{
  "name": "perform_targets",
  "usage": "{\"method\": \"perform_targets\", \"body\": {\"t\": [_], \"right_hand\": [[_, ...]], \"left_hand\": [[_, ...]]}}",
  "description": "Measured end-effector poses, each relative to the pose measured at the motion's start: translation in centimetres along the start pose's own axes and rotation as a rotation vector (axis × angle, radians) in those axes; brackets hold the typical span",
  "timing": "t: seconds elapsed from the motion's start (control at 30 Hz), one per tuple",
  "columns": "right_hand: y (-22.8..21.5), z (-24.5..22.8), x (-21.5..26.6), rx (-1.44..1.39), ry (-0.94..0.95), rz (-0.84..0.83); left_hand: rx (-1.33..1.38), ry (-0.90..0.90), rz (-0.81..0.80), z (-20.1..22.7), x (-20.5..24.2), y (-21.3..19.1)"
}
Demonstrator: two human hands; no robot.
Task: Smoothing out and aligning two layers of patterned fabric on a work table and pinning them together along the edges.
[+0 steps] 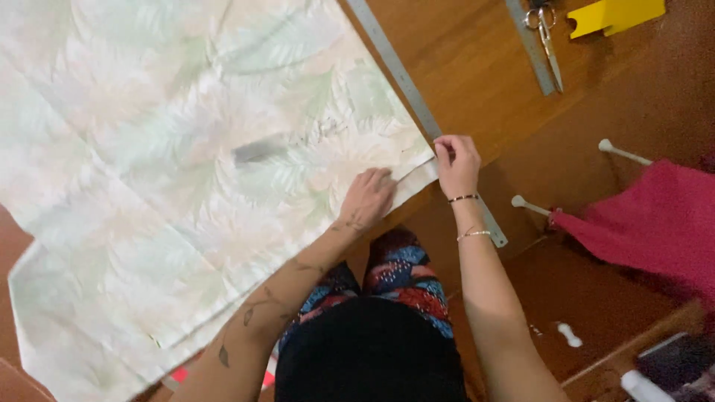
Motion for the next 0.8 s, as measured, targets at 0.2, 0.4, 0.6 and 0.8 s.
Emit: {"method": "perform_targets", "body": {"t": [0.2, 0.4, 0.6, 0.8], "right_hand": [[0.5, -0.8, -1.4, 0.035, -0.116, -0.17], [3.7, -0.8, -2.8, -0.076, -0.304, -0.446], [7.9, -1.1, -2.4, 0.147, -0.836, -0.564], [11.1, 0.7, -1.6, 0.297, -1.044, -0.587]], "left_hand": [[-0.018, -0.191, -0.027, 4.8, -2.9, -2.1], [-0.078, -0.391, 0.08, 6.7, -4.2, -1.2], [-0.102, -0.488, 0.11, 7.9, -4.3, -1.1], [-0.137, -0.459, 0.177, 7.9, -3.9, -0.8]]}}
Point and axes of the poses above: each hand's wrist, its own x-axis away from the middle knuckle, its own y-axis out of the palm, z = x × y, the point moved 10 cm from there along -x, towards the middle knuckle, and after that the axes turned 10 degrees about -x, right-handed, at the moved point
